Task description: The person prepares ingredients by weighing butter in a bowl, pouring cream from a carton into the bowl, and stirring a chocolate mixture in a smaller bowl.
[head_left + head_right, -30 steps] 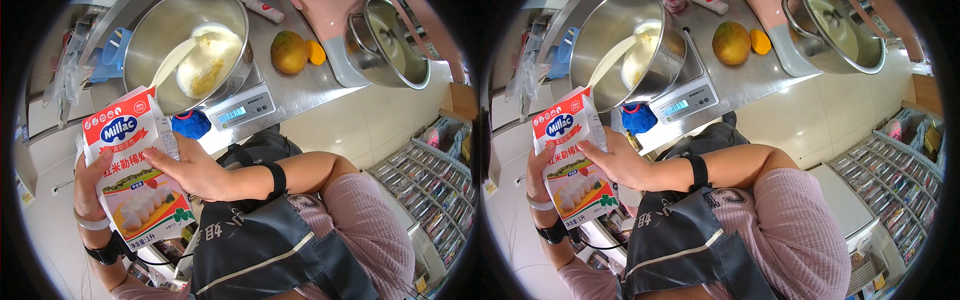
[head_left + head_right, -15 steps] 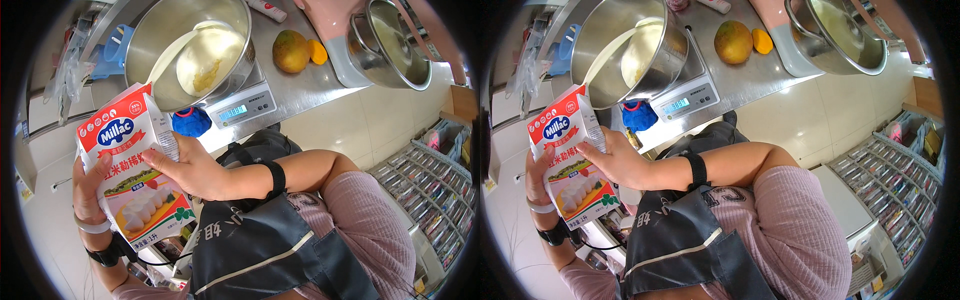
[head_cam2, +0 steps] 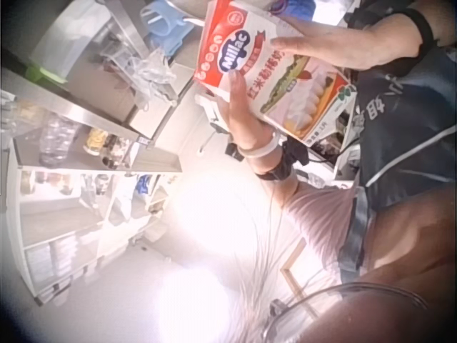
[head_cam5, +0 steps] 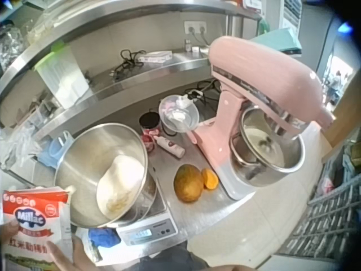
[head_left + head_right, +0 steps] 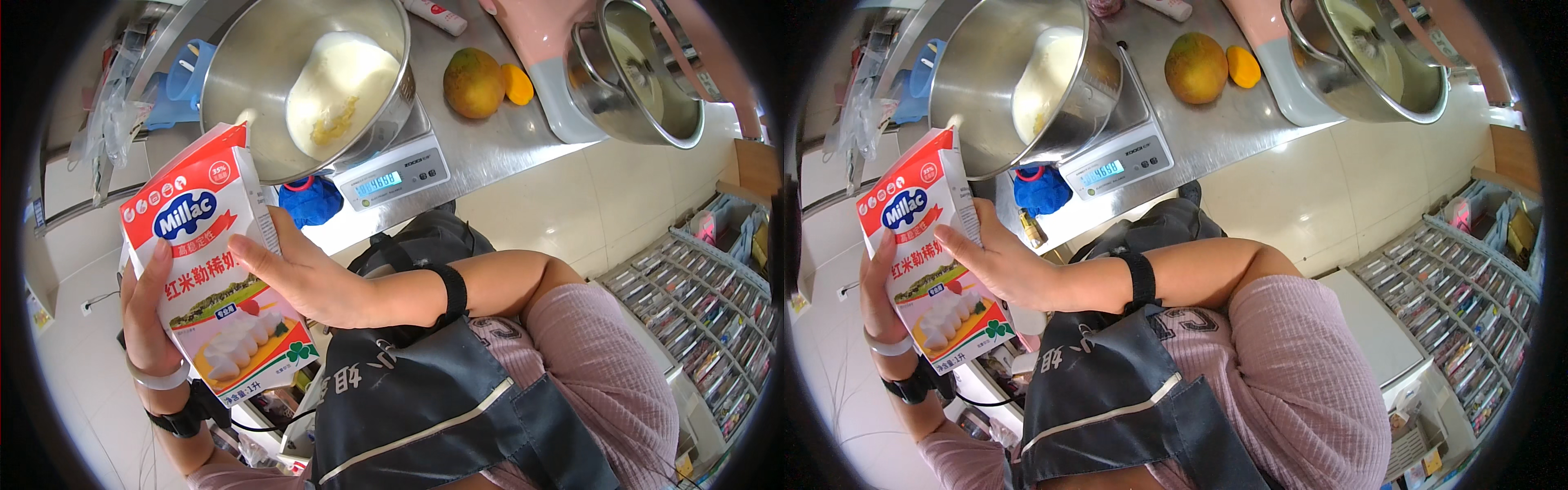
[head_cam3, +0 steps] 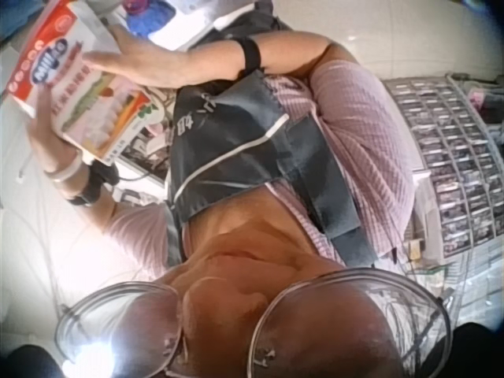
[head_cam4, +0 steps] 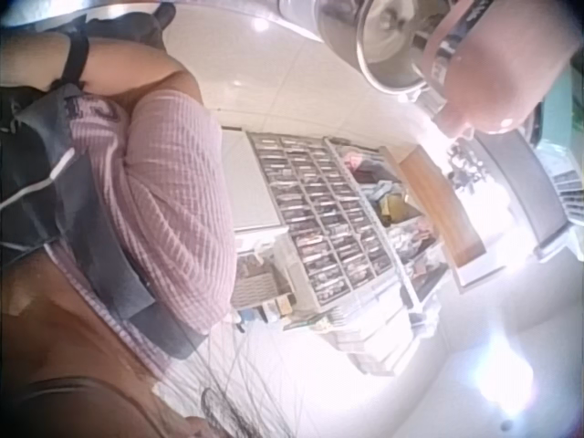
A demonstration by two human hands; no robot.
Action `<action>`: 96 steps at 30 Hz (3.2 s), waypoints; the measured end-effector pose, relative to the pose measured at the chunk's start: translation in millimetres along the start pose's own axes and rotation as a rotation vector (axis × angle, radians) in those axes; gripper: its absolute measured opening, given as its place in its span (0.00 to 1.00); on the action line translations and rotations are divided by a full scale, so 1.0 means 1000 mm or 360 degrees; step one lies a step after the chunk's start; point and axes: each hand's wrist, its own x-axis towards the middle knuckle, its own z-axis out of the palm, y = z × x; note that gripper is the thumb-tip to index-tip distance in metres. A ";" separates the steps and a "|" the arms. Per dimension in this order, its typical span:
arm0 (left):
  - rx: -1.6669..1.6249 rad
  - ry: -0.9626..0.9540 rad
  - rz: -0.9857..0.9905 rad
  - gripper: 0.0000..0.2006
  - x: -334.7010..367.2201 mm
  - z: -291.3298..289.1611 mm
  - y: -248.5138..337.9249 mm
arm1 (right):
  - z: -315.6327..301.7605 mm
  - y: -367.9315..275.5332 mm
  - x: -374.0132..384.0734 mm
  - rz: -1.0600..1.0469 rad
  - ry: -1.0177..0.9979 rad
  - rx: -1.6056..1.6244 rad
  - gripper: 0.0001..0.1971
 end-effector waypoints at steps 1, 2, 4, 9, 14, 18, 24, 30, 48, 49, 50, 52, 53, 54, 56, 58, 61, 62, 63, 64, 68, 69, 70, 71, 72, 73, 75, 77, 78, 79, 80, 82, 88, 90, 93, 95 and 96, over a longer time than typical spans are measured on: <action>-0.0002 0.0004 0.0000 0.22 0.000 0.000 0.001 | -0.001 0.000 0.000 0.0003 -0.0003 -0.0001 0.34; 0.0052 0.0011 -0.0017 0.22 0.001 0.000 0.002 | -0.002 -0.001 0.001 -0.0003 -0.0062 0.0034 0.33; 0.0111 -0.0006 -0.0030 0.23 0.002 0.001 0.004 | -0.004 0.000 0.001 -0.0009 -0.0120 0.0067 0.32; 0.0089 -0.0033 -0.0049 0.22 0.005 0.000 0.004 | -0.003 0.009 0.001 -0.0005 -0.0067 0.0136 0.26; 0.0117 -0.0016 -0.0028 0.21 0.003 0.001 0.003 | -0.004 0.005 -0.002 -0.0003 -0.0034 0.0079 0.23; 0.0123 0.0018 -0.0021 0.19 0.002 0.002 0.003 | -0.005 0.004 -0.004 -0.0008 -0.0009 0.0045 0.21; 0.0074 0.0015 -0.0035 0.19 0.000 -0.003 0.001 | -0.006 0.004 -0.003 -0.0033 -0.0031 -0.0048 0.20; 0.0022 0.0073 0.0011 0.19 -0.002 -0.003 -0.007 | -0.006 0.007 -0.004 -0.0097 0.0073 -0.0167 0.18; 0.0080 0.0144 0.0364 0.19 -0.003 0.003 -0.010 | -0.016 0.003 0.013 -0.0111 -0.0010 0.0070 0.24; 0.0060 0.0102 0.0269 0.19 -0.002 0.003 -0.007 | -0.015 0.003 0.012 -0.0107 -0.0013 0.0072 0.24; 0.0039 0.0060 0.0174 0.19 0.000 0.003 -0.006 | -0.013 0.003 0.011 -0.0036 -0.0013 0.0192 0.23; 0.0054 0.0060 0.0152 0.19 0.002 0.005 -0.003 | -0.012 0.003 0.010 0.0035 -0.0013 0.0313 0.22; 0.0070 0.0056 0.0130 0.18 0.003 0.006 -0.003 | -0.012 0.003 0.010 0.0062 0.0017 0.0319 0.21; 0.0068 0.0066 0.0097 0.18 0.004 0.007 -0.002 | -0.012 0.003 0.011 0.0089 0.0046 0.0326 0.20; 0.0067 0.0072 0.0071 0.18 0.005 0.005 -0.002 | -0.012 0.003 0.010 0.0089 0.0065 0.0326 0.19; 0.0065 0.0079 0.0045 0.18 0.007 0.002 -0.003 | -0.011 0.003 0.010 0.0090 0.0083 0.0327 0.18; 0.0067 0.0097 0.0028 0.18 0.009 -0.004 -0.005 | -0.011 0.004 0.009 0.0143 0.0104 0.0380 0.17; 0.0069 0.0092 0.0047 0.17 0.009 -0.004 -0.006 | -0.010 0.004 0.008 0.0131 0.0120 0.0365 0.17; 0.0072 0.0089 0.0065 0.17 0.009 -0.005 -0.007 | -0.010 0.005 0.008 0.0121 0.0136 0.0351 0.17; 0.0071 0.0090 0.0066 0.17 0.009 -0.004 -0.007 | -0.011 0.006 0.009 0.0121 0.0135 0.0351 0.17; 0.0151 0.0145 0.0109 0.17 0.009 -0.006 -0.009 | -0.012 0.007 0.009 0.0114 0.0075 0.0377 0.16; 0.0162 0.0146 0.0105 0.18 0.008 -0.006 -0.009 | -0.011 0.007 0.009 0.0079 0.0102 0.0407 0.17; 0.0162 0.0146 0.0104 0.18 0.006 -0.006 -0.011 | -0.012 0.007 0.009 0.0080 0.0102 0.0408 0.17; 0.0150 0.0192 0.0179 0.18 0.004 -0.005 -0.014 | -0.014 0.007 0.010 0.0080 0.0093 0.0306 0.17; 0.0137 0.0236 0.0253 0.18 0.002 -0.005 -0.017 | -0.016 0.006 0.012 0.0080 0.0083 0.0205 0.18; 0.0138 0.0232 0.0253 0.18 0.001 -0.006 -0.022 | -0.017 0.006 0.013 0.0078 0.0086 0.0205 0.18; 0.0067 0.0305 0.0445 0.16 -0.003 -0.009 -0.034 | -0.019 0.002 0.018 -0.0208 0.0048 -0.0018 0.20; 0.0068 0.0218 0.0459 0.18 -0.006 -0.022 -0.044 | -0.020 -0.009 0.015 -0.0159 0.0016 -0.0214 0.21; 0.0107 0.0182 0.0557 0.19 -0.008 -0.027 -0.049 | -0.021 -0.012 0.014 -0.0116 -0.0015 -0.0413 0.22; 0.0150 0.0139 0.0660 0.20 -0.008 -0.031 -0.053 | -0.023 -0.009 0.016 -0.0118 -0.0014 -0.0412 0.22; 0.0169 0.0141 0.0668 0.22 -0.007 -0.036 -0.057 | -0.025 -0.003 0.019 -0.0271 -0.0032 -0.0452 0.22; -0.0037 0.0172 0.0602 0.22 -0.004 -0.045 -0.060 | -0.026 0.000 0.019 -0.0421 -0.0049 -0.0491 0.23; 0.0002 0.0124 0.0561 0.26 -0.005 -0.072 -0.070 | -0.032 -0.009 0.015 -0.0205 -0.0175 -0.0580 0.25; 0.0075 0.0064 0.0607 0.27 0.002 -0.074 -0.069 | -0.035 -0.010 0.014 -0.0269 -0.0145 -0.0859 0.26; 0.0234 0.0050 0.0629 0.30 0.000 -0.107 -0.090 | -0.042 -0.029 0.001 -0.0464 -0.0126 -0.1548 0.26; 0.0121 0.0012 0.0781 0.30 -0.002 -0.111 -0.098 | -0.059 -0.038 -0.015 -0.0503 -0.0133 -0.1946 0.25; 0.0106 0.0033 0.0849 0.30 -0.013 -0.114 -0.113 | -0.069 -0.033 -0.027 -0.0383 -0.0290 -0.2076 0.23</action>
